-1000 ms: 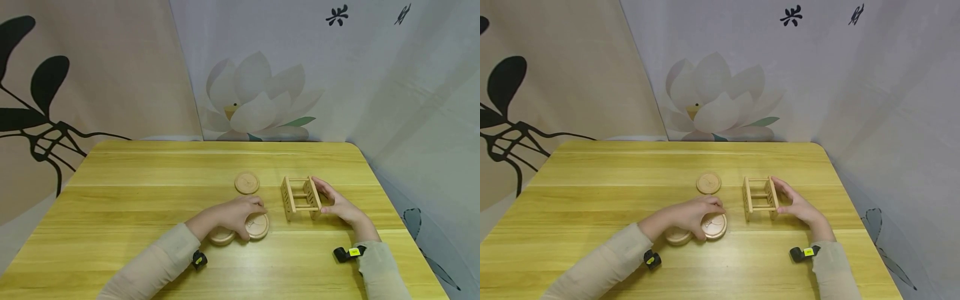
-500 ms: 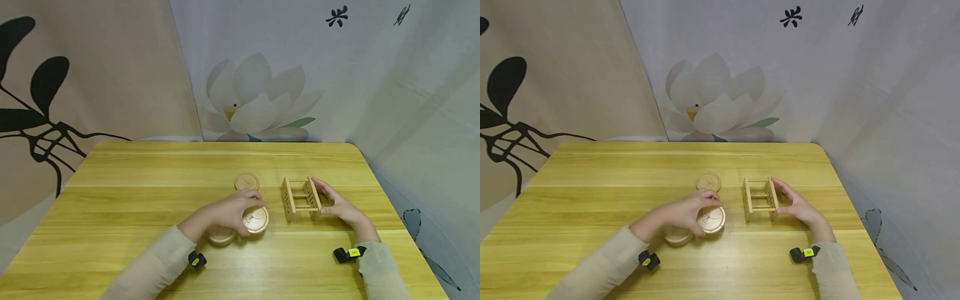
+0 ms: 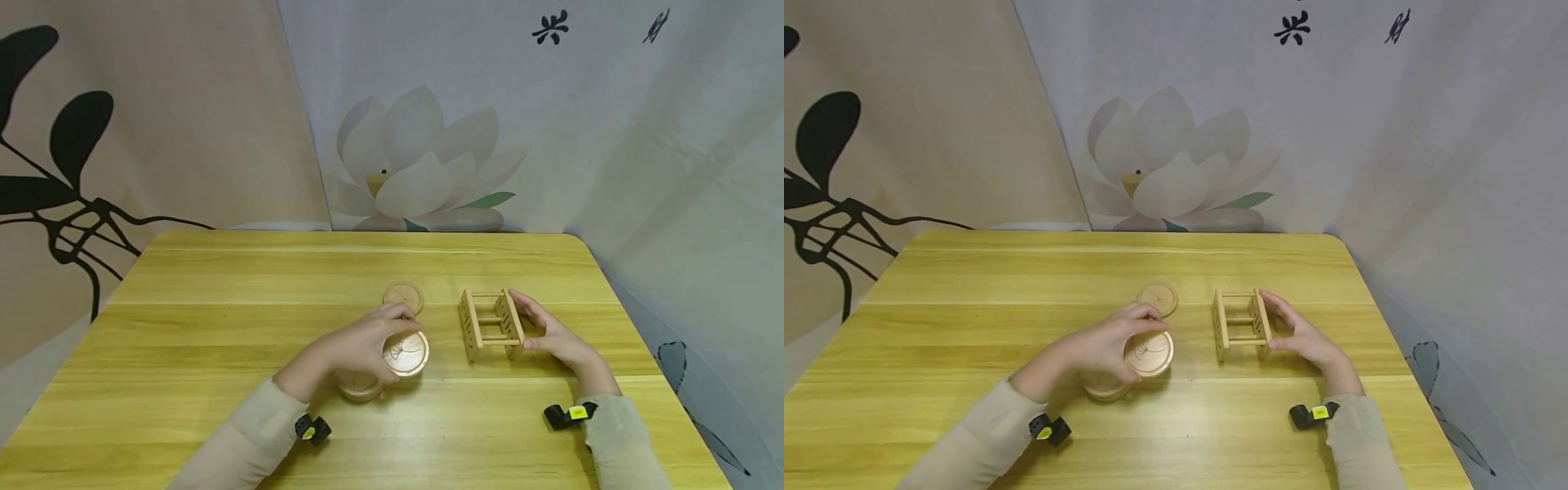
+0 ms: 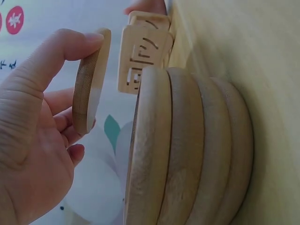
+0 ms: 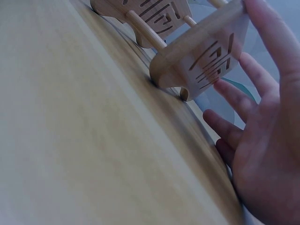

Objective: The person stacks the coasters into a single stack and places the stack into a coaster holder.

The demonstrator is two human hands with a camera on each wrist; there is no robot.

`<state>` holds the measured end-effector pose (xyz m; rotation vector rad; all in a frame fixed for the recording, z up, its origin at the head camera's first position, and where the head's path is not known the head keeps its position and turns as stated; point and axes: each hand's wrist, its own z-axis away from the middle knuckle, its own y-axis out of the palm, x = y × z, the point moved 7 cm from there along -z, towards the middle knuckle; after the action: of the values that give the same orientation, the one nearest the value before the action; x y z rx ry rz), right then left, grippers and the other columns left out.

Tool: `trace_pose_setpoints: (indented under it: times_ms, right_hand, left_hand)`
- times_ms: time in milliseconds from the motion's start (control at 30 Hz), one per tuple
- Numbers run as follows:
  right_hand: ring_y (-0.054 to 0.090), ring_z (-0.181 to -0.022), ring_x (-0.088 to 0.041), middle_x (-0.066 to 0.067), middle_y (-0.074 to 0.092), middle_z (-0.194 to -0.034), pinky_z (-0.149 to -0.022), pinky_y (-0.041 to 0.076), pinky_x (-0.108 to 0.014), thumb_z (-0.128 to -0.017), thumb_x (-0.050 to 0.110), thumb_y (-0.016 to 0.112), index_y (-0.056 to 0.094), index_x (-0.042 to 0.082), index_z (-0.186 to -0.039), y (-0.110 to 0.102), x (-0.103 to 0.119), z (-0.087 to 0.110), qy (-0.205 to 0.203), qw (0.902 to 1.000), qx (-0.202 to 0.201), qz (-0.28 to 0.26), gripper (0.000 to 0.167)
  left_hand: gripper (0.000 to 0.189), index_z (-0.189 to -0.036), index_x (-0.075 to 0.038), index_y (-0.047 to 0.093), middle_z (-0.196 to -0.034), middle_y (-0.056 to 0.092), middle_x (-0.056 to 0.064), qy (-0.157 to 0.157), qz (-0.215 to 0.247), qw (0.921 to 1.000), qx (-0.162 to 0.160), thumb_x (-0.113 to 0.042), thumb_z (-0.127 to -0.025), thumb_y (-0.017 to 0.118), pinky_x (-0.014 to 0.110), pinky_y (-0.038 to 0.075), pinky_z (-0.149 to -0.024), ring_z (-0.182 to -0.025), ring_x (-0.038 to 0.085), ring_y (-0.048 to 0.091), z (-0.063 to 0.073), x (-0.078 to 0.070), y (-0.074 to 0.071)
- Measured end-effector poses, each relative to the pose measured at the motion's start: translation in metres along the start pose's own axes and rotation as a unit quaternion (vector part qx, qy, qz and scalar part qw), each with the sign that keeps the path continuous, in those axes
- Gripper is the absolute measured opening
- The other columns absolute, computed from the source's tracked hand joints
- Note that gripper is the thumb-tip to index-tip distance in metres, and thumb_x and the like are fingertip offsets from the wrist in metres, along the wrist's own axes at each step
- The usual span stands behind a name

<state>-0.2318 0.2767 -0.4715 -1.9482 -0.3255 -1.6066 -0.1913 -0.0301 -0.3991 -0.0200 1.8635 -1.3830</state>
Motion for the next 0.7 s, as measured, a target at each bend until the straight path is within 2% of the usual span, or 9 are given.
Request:
trace_pose_setpoints:
  times_ms: [267, 600, 700]
  right_hand:
    - [0.026, -0.134, -0.010, -0.017, 0.017, -0.155, -0.102, 0.006, -0.068, -0.084, 0.023, 0.074, 0.016, 0.017, -0.155, 0.001, -0.001, 0.000, 0.002, 1.0000, 0.000, -0.004, 0.092]
    - [0.026, -0.135, -0.011, -0.014, 0.018, -0.156, -0.102, 0.006, -0.067, -0.084, 0.023, 0.074, 0.016, 0.017, -0.155, 0.000, -0.002, 0.000, 0.003, 1.0000, 0.002, -0.004, 0.092]
    - [0.026, -0.134, -0.011, -0.014, 0.018, -0.155, -0.102, 0.007, -0.068, -0.084, 0.023, 0.074, 0.016, 0.017, -0.155, 0.000, -0.002, 0.000, 0.002, 1.0000, 0.002, -0.002, 0.092]
  left_hand:
    - [0.088, -0.136, -0.007, 0.054, -0.127, 0.044, -0.003, 0.009, -0.004, 0.9999, -0.013, -0.029, -0.057, 0.085, 0.036, 0.035, -0.102, -0.118, 0.013, 0.037, 0.011, -0.002, -0.003]
    - [0.088, -0.135, -0.005, 0.054, -0.128, 0.044, -0.005, -0.026, 0.012, 0.9993, -0.024, -0.025, -0.055, 0.085, 0.035, 0.036, -0.101, -0.118, 0.011, 0.036, 0.031, -0.001, -0.008]
    - [0.087, -0.134, -0.004, 0.055, -0.127, 0.044, -0.006, -0.025, 0.016, 0.9991, -0.029, -0.024, -0.054, 0.084, 0.034, 0.036, -0.100, -0.117, 0.011, 0.037, 0.035, -0.003, -0.011]
